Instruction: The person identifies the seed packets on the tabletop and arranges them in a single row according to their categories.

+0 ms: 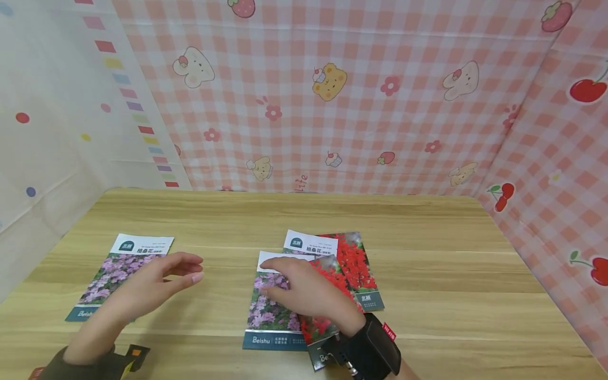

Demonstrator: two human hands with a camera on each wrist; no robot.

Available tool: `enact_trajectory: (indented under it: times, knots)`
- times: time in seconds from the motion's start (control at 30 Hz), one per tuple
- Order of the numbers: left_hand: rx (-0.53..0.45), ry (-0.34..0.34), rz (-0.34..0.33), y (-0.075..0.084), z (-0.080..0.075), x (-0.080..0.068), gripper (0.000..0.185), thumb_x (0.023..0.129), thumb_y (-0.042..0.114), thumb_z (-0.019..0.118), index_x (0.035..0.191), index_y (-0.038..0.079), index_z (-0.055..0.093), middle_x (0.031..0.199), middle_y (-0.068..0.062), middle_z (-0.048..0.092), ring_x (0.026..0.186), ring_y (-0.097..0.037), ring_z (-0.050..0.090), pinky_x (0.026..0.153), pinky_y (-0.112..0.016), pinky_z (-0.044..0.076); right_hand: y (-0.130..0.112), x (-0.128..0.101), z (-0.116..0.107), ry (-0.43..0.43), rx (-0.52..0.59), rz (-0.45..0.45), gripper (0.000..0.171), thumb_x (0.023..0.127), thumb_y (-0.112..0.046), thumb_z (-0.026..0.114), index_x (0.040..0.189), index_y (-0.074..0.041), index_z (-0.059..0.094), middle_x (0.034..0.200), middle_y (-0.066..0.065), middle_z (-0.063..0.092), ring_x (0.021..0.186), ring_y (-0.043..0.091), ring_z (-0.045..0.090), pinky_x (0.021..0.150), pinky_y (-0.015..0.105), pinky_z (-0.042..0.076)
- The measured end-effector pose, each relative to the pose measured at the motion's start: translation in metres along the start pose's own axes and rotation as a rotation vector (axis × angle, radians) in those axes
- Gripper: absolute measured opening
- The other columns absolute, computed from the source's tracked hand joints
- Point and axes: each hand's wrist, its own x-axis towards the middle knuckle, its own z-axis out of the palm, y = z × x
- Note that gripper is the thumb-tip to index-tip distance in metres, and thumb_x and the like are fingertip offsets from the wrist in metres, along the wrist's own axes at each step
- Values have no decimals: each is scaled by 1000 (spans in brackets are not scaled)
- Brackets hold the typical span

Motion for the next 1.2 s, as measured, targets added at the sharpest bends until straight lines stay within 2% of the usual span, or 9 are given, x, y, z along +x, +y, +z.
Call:
enact_trajectory:
  times: [0.27, 0.4, 0.6, 0.67, 0.8, 0.9, 1.1, 1.2]
  knots:
    - [-83, -84, 4, 4, 31, 8, 38, 86, 24, 64, 113, -2, 57, 95, -1, 62, 91, -17, 58, 83, -40, 47, 18, -13, -10, 0, -45, 29, 35, 87, -20, 63, 118, -6, 58, 116, 8, 60, 110, 26, 53, 90, 45, 43]
    - [-117, -114, 6, 6, 41, 9, 42, 85, 26, 64, 114, -3, 56, 96, -2, 62, 91, -17, 57, 84, -39, 47, 25, -19, -11, -7, -28, 63, 34, 85, -16, 65, 118, -7, 59, 116, 8, 59, 110, 27, 51, 89, 47, 43]
    - [-168, -153, 4, 7, 54, 10, 47, 84, 24, 65, 117, -7, 52, 99, -8, 60, 91, -19, 57, 82, -36, 49, 31, -27, -12, -29, -69, 63, 36, 86, -16, 64, 120, -5, 58, 117, 9, 58, 109, 29, 52, 85, 45, 46]
    - [-181, -172, 2, 7, 58, 10, 49, 85, 25, 65, 118, -8, 51, 101, -11, 60, 92, -21, 57, 82, -37, 49, 32, -30, -12, -48, -76, 66, 36, 87, -16, 62, 120, -4, 57, 117, 8, 58, 108, 27, 53, 85, 44, 47]
    - [-196, -203, -25, 8, 63, 11, 53, 85, 28, 65, 122, -7, 48, 105, -13, 58, 95, -25, 57, 85, -41, 47, 36, -35, -11, -85, -47, 66, 36, 88, -18, 61, 120, -2, 56, 113, 10, 60, 89, 17, 58, 74, 34, 50]
    - [-206, -220, -58, 9, 66, 11, 56, 85, 30, 65, 125, -6, 46, 108, -13, 57, 98, -26, 56, 87, -43, 46, 37, -37, -10, -98, -18, 75, 36, 88, -20, 62, 117, 0, 57, 107, 8, 62, 83, 12, 56, 69, 29, 49]
    - [-221, -229, -92, 10, 70, 12, 59, 85, 30, 64, 126, -6, 44, 114, -16, 56, 102, -30, 55, 90, -46, 44, 39, -39, -7, -116, 4, 98, 30, 87, -16, 62, 114, -2, 59, 95, 1, 62, 70, 8, 54, 62, 25, 47]
    - [-237, -236, -94, 9, 72, 13, 60, 85, 31, 64, 127, -7, 43, 116, -17, 55, 104, -31, 55, 91, -46, 43, 41, -39, -6, -126, 1, 116, 32, 87, -14, 62, 116, -1, 58, 95, 0, 61, 70, 8, 52, 61, 24, 46]
